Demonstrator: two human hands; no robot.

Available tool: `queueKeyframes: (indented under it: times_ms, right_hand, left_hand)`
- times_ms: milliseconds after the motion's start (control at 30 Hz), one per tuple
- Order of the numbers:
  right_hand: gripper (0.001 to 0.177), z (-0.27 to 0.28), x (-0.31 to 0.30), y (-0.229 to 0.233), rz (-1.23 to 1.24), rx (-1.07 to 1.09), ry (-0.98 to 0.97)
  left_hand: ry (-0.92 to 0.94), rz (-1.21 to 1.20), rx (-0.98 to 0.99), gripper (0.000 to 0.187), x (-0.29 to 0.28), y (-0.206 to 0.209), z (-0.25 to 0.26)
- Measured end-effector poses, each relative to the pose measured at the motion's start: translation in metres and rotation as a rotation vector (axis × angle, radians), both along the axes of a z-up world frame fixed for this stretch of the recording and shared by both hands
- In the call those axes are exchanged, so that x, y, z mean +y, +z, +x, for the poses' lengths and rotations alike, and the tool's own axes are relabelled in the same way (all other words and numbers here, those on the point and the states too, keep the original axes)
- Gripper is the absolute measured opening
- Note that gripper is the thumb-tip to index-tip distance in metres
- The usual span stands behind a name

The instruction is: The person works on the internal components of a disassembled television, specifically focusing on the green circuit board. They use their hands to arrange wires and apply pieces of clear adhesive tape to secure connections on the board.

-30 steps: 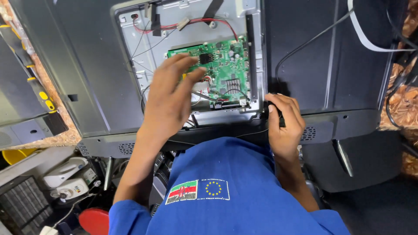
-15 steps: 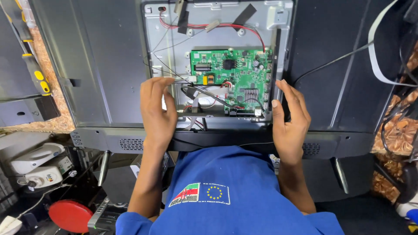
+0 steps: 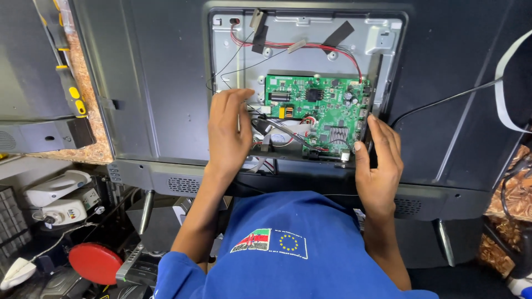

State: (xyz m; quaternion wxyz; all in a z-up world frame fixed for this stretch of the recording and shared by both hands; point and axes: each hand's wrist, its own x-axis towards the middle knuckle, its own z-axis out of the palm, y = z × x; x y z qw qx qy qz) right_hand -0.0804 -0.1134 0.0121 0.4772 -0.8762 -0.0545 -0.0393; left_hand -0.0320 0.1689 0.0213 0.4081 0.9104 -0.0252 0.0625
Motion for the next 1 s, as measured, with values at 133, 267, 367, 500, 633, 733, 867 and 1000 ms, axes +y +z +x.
queueKeyframes:
  times_ms: [133, 267, 367, 500, 633, 733, 867, 1000]
  right_hand:
    - [0.043, -0.002, 0.002, -0.004, -0.070, -0.043, 0.015]
    - [0.038, 0.000, 0.007, 0.002, -0.073, -0.066, 0.011]
    - [0.035, 0.002, 0.011, 0.005, -0.015, -0.108, -0.042]
    - [0.033, -0.013, 0.002, -0.011, 0.009, -0.279, -0.223]
    - [0.067, -0.023, 0.001, -0.014, 0.199, -0.349, -0.334]
    - [0.067, -0.028, -0.003, -0.018, 0.222, -0.342, -0.311]
    - [0.061, -0.031, -0.003, -0.010, 0.204, -0.301, -0.307]
    - [0.059, -0.028, -0.022, -0.026, 0.270, -0.428, -0.212]
  left_hand:
    - [-0.009, 0.001, 0.012, 0.036, 0.001, -0.003, -0.003]
    - [-0.001, 0.018, 0.005, 0.036, 0.007, -0.005, -0.006]
    - [0.008, 0.016, 0.015, 0.040, 0.009, -0.003, -0.008]
    - [0.017, 0.025, -0.003, 0.031, 0.010, -0.002, -0.010]
    - [0.029, 0.150, 0.019, 0.010, 0.015, -0.011, -0.014]
    - [0.049, 0.175, 0.087, 0.015, 0.016, -0.011, -0.014]
    - [0.015, 0.184, 0.160, 0.016, 0.020, -0.008, -0.017]
    - [-0.092, 0.188, 0.089, 0.014, 0.031, -0.001, -0.018]
